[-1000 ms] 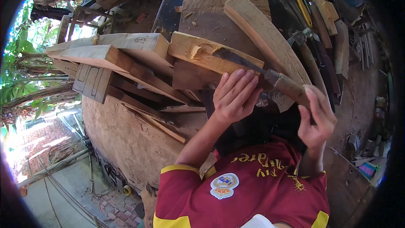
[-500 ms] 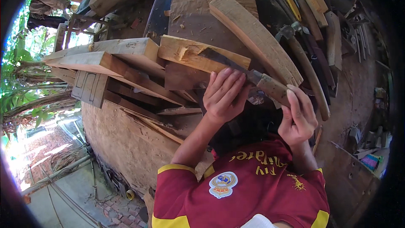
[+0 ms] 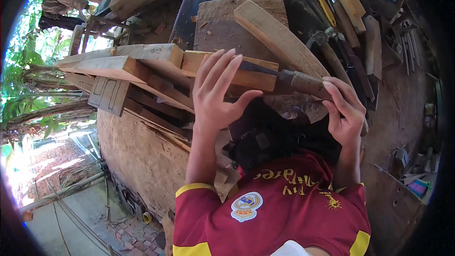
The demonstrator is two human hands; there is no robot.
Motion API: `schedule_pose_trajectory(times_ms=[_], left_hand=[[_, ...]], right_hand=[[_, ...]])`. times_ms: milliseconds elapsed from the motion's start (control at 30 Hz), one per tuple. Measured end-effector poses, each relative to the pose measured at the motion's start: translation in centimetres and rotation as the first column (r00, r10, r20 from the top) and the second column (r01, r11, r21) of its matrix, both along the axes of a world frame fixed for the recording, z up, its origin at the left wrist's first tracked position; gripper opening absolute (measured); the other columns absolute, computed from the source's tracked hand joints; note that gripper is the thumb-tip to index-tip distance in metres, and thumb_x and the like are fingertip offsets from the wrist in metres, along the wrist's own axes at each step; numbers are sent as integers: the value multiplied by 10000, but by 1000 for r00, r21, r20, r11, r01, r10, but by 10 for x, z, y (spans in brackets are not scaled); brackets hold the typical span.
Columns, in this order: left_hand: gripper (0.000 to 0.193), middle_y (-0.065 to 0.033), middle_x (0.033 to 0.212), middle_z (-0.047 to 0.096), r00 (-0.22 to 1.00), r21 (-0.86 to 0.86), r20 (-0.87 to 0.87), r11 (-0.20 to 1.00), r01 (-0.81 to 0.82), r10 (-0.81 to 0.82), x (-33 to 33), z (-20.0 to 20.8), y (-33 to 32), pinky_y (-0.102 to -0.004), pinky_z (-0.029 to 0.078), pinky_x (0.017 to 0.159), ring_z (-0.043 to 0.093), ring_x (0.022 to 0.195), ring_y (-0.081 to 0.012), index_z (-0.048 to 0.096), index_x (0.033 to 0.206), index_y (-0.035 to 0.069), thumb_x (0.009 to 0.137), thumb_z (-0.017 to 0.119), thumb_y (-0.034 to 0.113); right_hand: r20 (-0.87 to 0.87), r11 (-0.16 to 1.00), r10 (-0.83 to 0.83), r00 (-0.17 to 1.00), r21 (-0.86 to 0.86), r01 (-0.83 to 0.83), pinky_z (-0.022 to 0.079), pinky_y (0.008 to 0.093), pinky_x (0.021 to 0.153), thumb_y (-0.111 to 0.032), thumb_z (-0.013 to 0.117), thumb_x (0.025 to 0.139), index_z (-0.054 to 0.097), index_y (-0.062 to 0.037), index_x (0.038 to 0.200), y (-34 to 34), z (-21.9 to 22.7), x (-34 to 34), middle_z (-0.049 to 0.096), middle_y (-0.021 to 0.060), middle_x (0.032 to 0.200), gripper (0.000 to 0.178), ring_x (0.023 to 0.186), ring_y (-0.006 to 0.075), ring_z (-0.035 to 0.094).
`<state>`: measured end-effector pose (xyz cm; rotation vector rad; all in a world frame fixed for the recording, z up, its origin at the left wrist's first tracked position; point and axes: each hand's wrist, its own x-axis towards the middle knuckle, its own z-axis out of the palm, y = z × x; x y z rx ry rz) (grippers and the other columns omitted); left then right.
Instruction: The person carves a rectangular wooden block using a chisel and a wooden mallet. They repeatedly strike the chisel to remove wood shavings, occasionally pausing to reposition the block or clear debris. The task is performed on a cluttered workbench in a workshop setting.
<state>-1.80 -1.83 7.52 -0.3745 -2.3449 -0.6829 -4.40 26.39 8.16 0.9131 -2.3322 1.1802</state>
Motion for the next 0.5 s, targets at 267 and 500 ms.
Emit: schedule_pose_trajectory(times_ms=[267,500], left_hand=[[599,-111,1298,584,942,-46,169,952,302,-291,-18,17,67,-557,286,1099,516,1249,-303,588,1263,76,692,746,162],[664,-130,1161,610,878,64,235,908,413,-416,-30,29,118,-439,465,877,589,1017,-318,542,1274,32,618,649,17]], right_hand=[[-36,997,-57,998,45,58,522,375,842,85,654,750,657,-10,1121,-2,-7,8,639,176,1126,382,992,319,649],[321,987,9,947,-157,44,503,301,758,94,566,705,591,-11,1214,21,-4,-1,602,149,1186,520,895,227,616]])
